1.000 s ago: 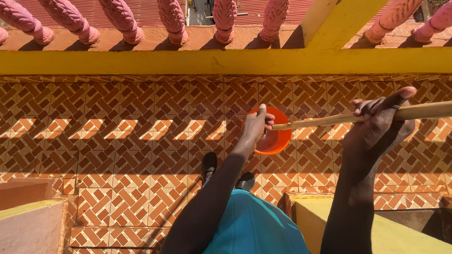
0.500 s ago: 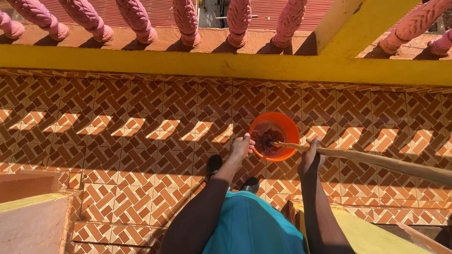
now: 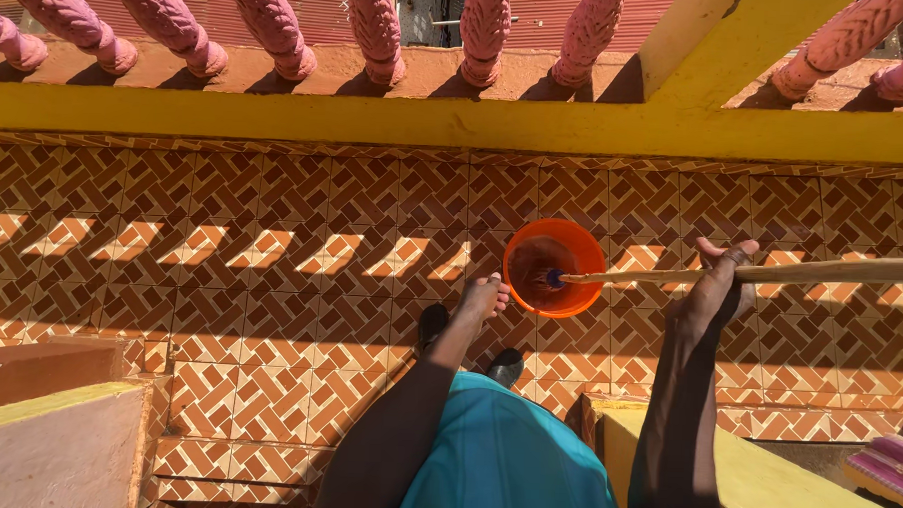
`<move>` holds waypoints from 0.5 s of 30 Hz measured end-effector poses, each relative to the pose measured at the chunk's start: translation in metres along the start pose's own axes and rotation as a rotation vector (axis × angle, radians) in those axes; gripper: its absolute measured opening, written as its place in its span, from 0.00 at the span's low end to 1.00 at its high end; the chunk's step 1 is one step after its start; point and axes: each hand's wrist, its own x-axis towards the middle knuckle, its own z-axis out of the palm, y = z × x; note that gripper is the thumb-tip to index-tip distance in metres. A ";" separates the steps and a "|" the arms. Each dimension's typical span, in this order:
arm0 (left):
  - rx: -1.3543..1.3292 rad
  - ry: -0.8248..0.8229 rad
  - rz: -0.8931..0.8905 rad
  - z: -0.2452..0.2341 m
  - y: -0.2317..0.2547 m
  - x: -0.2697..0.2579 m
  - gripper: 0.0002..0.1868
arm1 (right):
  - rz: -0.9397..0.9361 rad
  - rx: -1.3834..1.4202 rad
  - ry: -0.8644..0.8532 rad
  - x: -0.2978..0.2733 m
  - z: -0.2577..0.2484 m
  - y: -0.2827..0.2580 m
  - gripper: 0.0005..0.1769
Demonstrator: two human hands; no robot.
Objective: The person mops a tiled balcony floor using a mop and a bucket of water, dipping the mop into the bucket and wringing it out by hand multiple times.
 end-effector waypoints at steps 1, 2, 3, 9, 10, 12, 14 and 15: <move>-0.013 -0.028 0.003 0.002 0.000 0.000 0.24 | -0.002 0.030 0.033 0.008 0.002 -0.025 0.30; -0.025 -0.055 0.006 0.005 0.000 0.000 0.24 | -0.004 0.059 0.066 0.012 0.003 -0.047 0.30; -0.022 -0.062 0.006 0.006 0.002 -0.001 0.24 | -0.007 0.056 0.072 0.012 -0.001 -0.066 0.30; -0.010 -0.055 -0.010 0.006 0.011 -0.005 0.21 | -0.135 0.140 -0.092 0.027 -0.015 -0.062 0.30; -0.018 -0.065 -0.002 0.005 0.012 -0.007 0.21 | 0.034 0.187 0.077 0.029 -0.015 -0.047 0.27; -0.028 -0.070 0.007 0.002 0.012 -0.008 0.21 | 0.328 0.205 0.338 0.027 -0.018 -0.008 0.30; -0.030 -0.056 -0.009 -0.003 0.012 -0.007 0.21 | 0.568 0.125 0.474 0.019 -0.027 0.031 0.34; -0.030 -0.055 -0.014 -0.005 0.008 -0.006 0.21 | 0.686 0.070 0.519 0.011 -0.033 0.054 0.34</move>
